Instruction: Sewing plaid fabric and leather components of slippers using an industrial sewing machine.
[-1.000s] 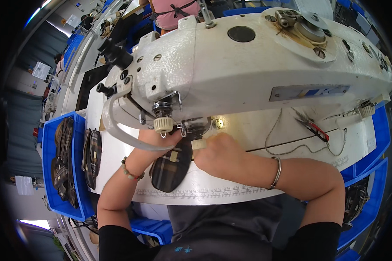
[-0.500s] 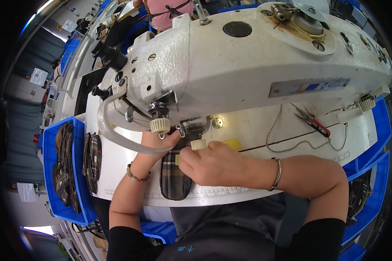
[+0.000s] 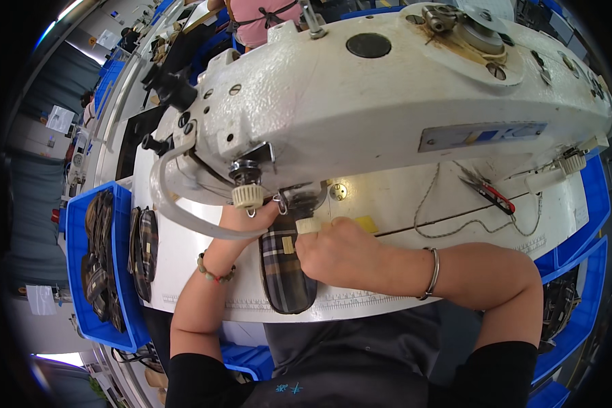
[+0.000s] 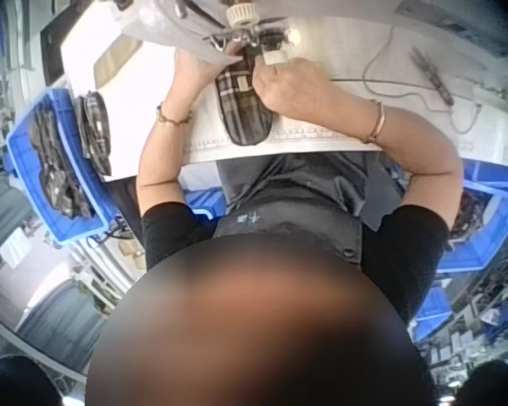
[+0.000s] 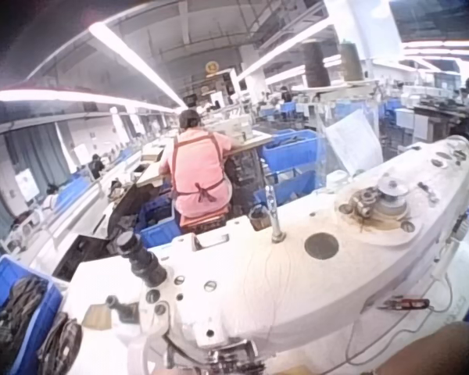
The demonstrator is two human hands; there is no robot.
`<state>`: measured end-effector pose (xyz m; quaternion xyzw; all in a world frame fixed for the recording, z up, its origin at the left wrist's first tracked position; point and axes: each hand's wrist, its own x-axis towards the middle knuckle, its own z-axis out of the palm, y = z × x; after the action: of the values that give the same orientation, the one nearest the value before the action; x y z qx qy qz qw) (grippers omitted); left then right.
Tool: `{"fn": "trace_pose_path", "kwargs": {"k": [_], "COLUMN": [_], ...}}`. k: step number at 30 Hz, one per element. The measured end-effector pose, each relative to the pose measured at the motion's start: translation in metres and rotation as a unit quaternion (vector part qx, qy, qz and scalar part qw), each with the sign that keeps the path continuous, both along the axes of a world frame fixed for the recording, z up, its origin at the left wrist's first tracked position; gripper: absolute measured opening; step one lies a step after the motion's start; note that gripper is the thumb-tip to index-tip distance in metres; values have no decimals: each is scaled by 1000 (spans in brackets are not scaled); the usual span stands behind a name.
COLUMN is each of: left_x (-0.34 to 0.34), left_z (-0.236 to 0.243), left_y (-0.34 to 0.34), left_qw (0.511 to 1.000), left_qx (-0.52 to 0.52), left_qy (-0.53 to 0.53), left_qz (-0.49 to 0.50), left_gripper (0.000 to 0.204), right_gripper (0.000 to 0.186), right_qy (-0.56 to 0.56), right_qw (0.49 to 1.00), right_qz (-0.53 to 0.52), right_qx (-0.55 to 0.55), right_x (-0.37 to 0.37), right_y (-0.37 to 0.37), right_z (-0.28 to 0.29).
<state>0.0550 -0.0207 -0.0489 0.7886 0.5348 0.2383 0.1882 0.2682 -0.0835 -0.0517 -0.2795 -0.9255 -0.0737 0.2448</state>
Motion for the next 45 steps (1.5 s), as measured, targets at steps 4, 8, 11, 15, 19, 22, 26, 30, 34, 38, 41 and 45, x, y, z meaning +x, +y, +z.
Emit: {"fn": "trace_pose_path", "kwargs": {"k": [4, 8, 11, 15, 19, 22, 26, 30, 34, 38, 41, 45], "left_x": [-2, 0, -4, -4, -12, 10, 12, 18, 20, 18, 20, 20], "left_z": [2, 12, 5, 4, -8, 27, 41, 30, 29, 29, 28, 27], "left_y": [4, 2, 6, 6, 2, -19, -48, -65, -64, -63, -59, -52], "left_qw": [997, 1000, 999, 1000, 997, 988, 963, 956, 966, 973, 975, 976], "left_qx": [62, -1, 38, 10, 62, 44, 139, 162, 127, 95, 97, 110], "left_qy": [-19, 15, -8, -10, -24, 147, 148, 143, 120, 98, 78, 86], "left_qz": [-29, -5, -25, -18, -27, 12, -179, -198, -188, -188, -183, -165], "left_gripper": [32, 36, 40, 39, 33, 24, 28, 41, 39, 33, 28, 26], "right_gripper": [11, 21, 65, 53, 33, 30, 37, 31, 30, 30, 30, 31], "right_qy": [-42, -33, -18, -27, -79, -100, -114, -107, -98, -100, -112, -100], "right_qw": [999, 989, 978, 983, 993, 990, 988, 988, 989, 987, 987, 990], "right_qz": [5, 85, 135, 137, 59, 68, 91, 103, 108, 118, 107, 77], "right_qx": [-25, -118, -159, -117, 65, 72, 44, 48, 34, 47, 44, 67], "right_x": [7, 8, 6, 2, -4, -1, -1, -3, -1, -3, -3, -6], "right_y": [-2, -15, -19, -21, -25, -29, -39, -50, -51, -52, -50, -45], "right_z": [12, 21, 19, 18, 6, 7, 12, 16, 16, 14, 18, 6]}}
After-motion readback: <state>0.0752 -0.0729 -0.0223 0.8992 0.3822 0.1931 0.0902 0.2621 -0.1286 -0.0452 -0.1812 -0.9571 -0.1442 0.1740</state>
